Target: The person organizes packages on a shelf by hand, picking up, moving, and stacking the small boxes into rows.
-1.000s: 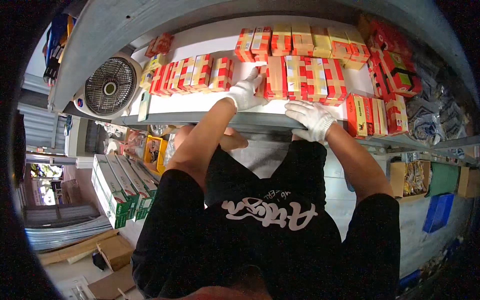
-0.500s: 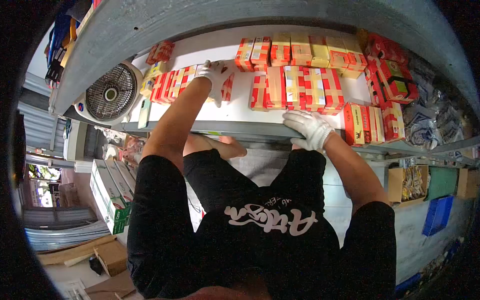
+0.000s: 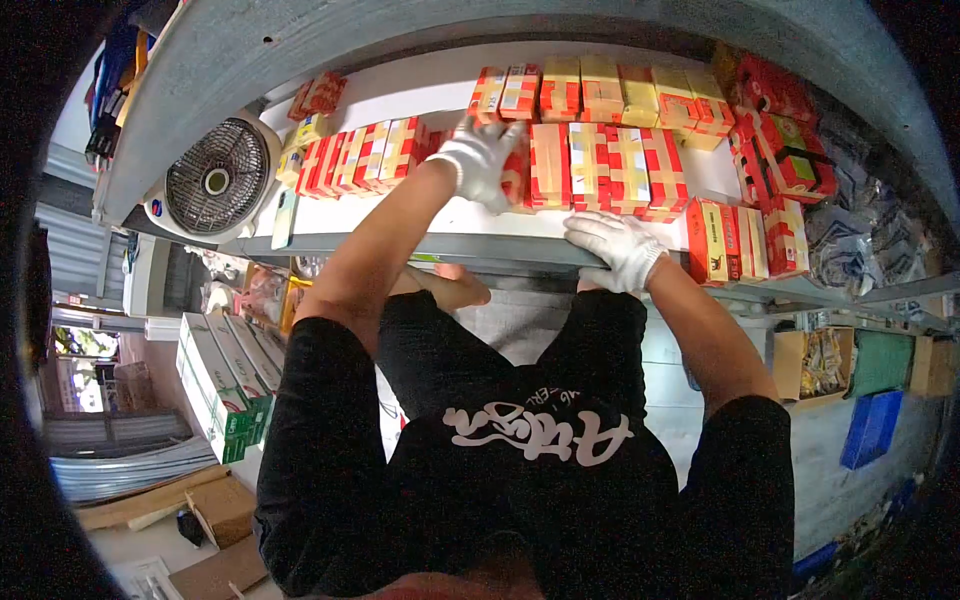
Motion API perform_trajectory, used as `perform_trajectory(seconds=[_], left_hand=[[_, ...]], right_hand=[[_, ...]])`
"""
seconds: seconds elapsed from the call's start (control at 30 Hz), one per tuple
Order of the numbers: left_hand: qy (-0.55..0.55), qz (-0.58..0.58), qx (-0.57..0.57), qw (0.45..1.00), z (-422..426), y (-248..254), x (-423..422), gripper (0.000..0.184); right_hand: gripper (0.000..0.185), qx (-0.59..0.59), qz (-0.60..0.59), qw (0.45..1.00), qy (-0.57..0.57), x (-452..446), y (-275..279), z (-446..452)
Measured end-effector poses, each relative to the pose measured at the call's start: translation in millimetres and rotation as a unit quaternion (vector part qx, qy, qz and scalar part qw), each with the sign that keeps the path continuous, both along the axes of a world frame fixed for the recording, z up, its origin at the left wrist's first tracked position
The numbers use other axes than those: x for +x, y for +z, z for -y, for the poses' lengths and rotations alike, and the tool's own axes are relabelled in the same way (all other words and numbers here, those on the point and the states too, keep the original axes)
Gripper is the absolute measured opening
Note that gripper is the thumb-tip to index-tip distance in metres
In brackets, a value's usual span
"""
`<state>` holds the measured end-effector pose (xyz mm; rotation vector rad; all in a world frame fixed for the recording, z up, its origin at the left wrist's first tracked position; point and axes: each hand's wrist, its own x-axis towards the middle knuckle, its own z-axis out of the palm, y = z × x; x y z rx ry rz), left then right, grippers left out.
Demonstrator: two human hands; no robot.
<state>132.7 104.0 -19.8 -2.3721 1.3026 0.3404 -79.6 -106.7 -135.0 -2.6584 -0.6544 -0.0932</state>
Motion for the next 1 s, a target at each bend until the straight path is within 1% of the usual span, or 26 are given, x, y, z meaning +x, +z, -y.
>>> perform_trajectory(seconds=[0.03, 0.1, 0.17, 0.3, 0.37, 0.43, 0.47, 0.5, 0.53, 0.57, 0.6, 0.63, 0.67, 0.73, 0.77, 0.83, 0.9, 0.93, 1.0], left_hand=[[-0.002, -0.017, -0.014, 1.0, 10, 2, -7, 0.142], [0.011, -0.034, 0.0, 0.999, 20, -8, -7, 0.141], [0.03, -0.039, -0.014, 0.999, 20, -14, -7, 0.135], [0.026, -0.043, -0.035, 0.998, 10, -23, -11, 0.133], [0.014, -0.041, -0.085, 0.995, 4, -24, -13, 0.13], [0.017, -0.045, -0.09, 0.995, 0, -18, -5, 0.132], [-0.008, -0.041, -0.01, 0.999, -1, 4, -4, 0.133], [-0.034, -0.039, 0.071, 0.996, -4, 16, 0, 0.133], [0.002, -0.016, 0.066, 0.998, -10, 7, 19, 0.13], [0.027, 0.006, 0.111, 0.993, -9, 14, 26, 0.128], [0.051, 0.029, 0.155, 0.986, -8, 22, 31, 0.127], [0.05, 0.029, 0.156, 0.986, -12, 18, 40, 0.127], [0.048, 0.066, 0.143, 0.986, -19, 1, 55, 0.125], [0.002, 0.164, 0.083, 0.983, -54, -148, 184, 0.123], [0.038, 0.133, 0.119, 0.983, -43, -123, 161, 0.124], [0.071, 0.099, 0.151, 0.981, -30, -79, 123, 0.126], [0.075, 0.057, 0.096, 0.991, -32, -70, 109, 0.128], [0.08, 0.036, 0.07, 0.994, -36, -66, 102, 0.129], [0.086, 0.024, 0.043, 0.995, -36, -32, 80, 0.131]], right_hand=[[0.069, -0.004, 0.002, 1.0, -0.001, 0, 2, -1], [0.069, -0.005, 0.001, 1.0, -0.003, -1, 0, -1], [0.068, 0.007, 0.022, 1.0, 0.008, 0, -4, 0], [0.067, 0.018, 0.038, 0.999, 0.021, 0, -8, 1], [0.068, 0.007, 0.045, 0.999, 0.011, -1, -7, 0], [0.07, -0.001, 0.032, 0.999, 0.011, 0, -7, 1], [0.071, -0.002, 0.044, 0.999, 0.016, 1, -9, 1], [0.071, -0.001, 0.043, 0.999, 0.015, 0, -7, 1], [0.07, -0.003, 0.016, 1.0, 0.005, 0, -5, 0], [0.07, -0.005, -0.011, 1.0, -0.005, -1, -2, -1], [0.07, -0.003, -0.011, 1.0, -0.007, -1, 1, -2], [0.07, -0.008, -0.021, 1.0, -0.011, -2, 5, -4], [0.069, -0.013, -0.029, 0.999, -0.015, -1, 7, -4], [0.069, -0.016, -0.025, 0.999, -0.013, -1, 5, -3], [0.069, -0.017, -0.025, 1.0, -0.009, -1, 3, -1], [0.07, -0.032, -0.026, 0.999, -0.013, -1, 3, 0], [0.071, -0.015, -0.052, 0.998, -0.017, -2, 2, -1], [0.07, -0.006, -0.032, 0.999, -0.014, -2, 0, -1], [0.069, -0.012, -0.036, 0.999, -0.018, -5, 7, -4]])
